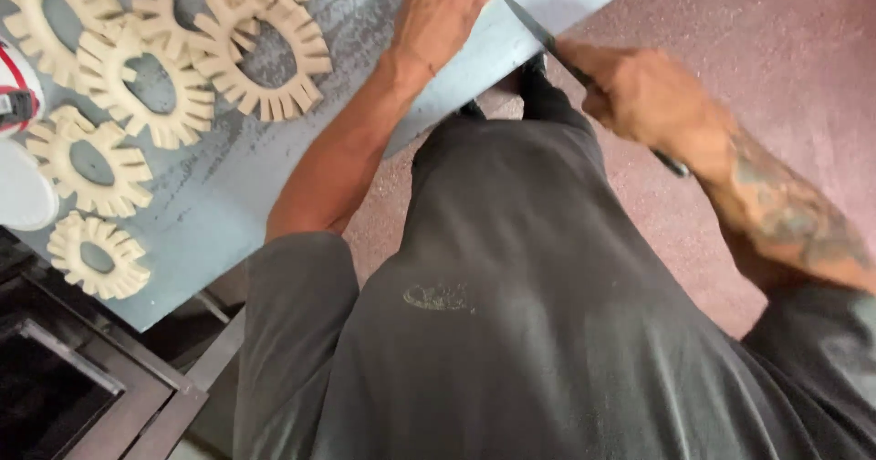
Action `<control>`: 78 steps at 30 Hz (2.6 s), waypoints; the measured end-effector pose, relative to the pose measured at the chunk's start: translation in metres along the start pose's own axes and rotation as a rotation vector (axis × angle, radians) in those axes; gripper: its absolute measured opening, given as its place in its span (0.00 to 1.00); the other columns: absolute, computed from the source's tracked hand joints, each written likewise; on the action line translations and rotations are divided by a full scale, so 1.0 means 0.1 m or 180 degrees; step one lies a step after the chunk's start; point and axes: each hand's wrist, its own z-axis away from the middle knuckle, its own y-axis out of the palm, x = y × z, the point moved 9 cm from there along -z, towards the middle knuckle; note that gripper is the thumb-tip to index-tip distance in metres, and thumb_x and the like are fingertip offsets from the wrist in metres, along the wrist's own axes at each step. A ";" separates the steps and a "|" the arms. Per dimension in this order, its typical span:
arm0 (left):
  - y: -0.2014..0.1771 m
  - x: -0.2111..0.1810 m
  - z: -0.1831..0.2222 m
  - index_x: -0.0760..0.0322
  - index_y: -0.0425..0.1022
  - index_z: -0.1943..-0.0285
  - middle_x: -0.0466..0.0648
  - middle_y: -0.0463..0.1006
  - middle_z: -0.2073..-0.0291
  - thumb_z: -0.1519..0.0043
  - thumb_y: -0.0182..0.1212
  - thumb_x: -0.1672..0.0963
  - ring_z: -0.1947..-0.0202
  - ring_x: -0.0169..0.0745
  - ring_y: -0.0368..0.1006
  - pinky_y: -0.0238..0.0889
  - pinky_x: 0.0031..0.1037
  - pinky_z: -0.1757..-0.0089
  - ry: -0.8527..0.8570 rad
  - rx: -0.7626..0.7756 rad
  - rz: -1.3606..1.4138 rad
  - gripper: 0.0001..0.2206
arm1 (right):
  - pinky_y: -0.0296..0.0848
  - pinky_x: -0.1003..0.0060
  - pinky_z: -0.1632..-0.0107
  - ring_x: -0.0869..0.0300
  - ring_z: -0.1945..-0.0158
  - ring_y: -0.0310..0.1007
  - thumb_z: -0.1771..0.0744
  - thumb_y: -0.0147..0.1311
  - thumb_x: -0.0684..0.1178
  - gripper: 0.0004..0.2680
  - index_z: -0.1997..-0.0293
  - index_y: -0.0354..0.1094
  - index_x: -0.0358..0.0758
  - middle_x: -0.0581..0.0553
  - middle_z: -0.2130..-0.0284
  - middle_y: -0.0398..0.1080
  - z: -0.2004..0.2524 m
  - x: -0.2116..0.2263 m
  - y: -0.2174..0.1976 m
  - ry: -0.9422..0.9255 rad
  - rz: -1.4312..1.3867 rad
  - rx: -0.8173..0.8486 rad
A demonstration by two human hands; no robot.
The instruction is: Cutting strips of dough and shaping them into circular decorative pastries on a production table
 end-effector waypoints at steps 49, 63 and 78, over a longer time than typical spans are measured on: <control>-0.57 -0.07 0.65 0.66 0.79 0.48 0.49 0.68 0.52 0.28 0.72 0.59 0.54 0.55 0.72 0.73 0.46 0.61 -0.0720 0.0018 0.0726 0.06 | 0.80 0.59 0.83 0.55 0.84 0.77 0.28 0.51 0.32 0.24 0.16 0.64 0.28 0.24 0.42 0.82 -0.04 0.49 0.39 -0.0698 0.0329 -0.0437; -0.56 -0.07 0.87 0.68 0.78 0.53 0.52 0.71 0.51 0.23 0.67 0.60 0.55 0.57 0.74 0.71 0.45 0.55 -0.0311 -0.0514 0.0945 0.06 | 0.81 0.44 0.69 0.43 0.63 0.87 0.30 0.54 0.36 0.27 0.16 0.65 0.35 0.34 0.33 0.79 -0.07 0.46 0.25 -0.0669 0.0131 -0.0019; 0.22 0.12 0.93 0.50 0.68 0.16 0.46 0.53 0.16 0.17 0.56 0.40 0.16 0.61 0.57 0.68 0.70 0.24 -0.1639 -0.0513 0.0243 0.27 | 0.58 0.53 0.54 0.59 0.53 0.56 0.10 0.57 0.34 0.15 0.49 0.59 0.38 0.49 0.59 0.56 -0.78 -3.67 -1.49 0.0148 -0.0205 -0.2403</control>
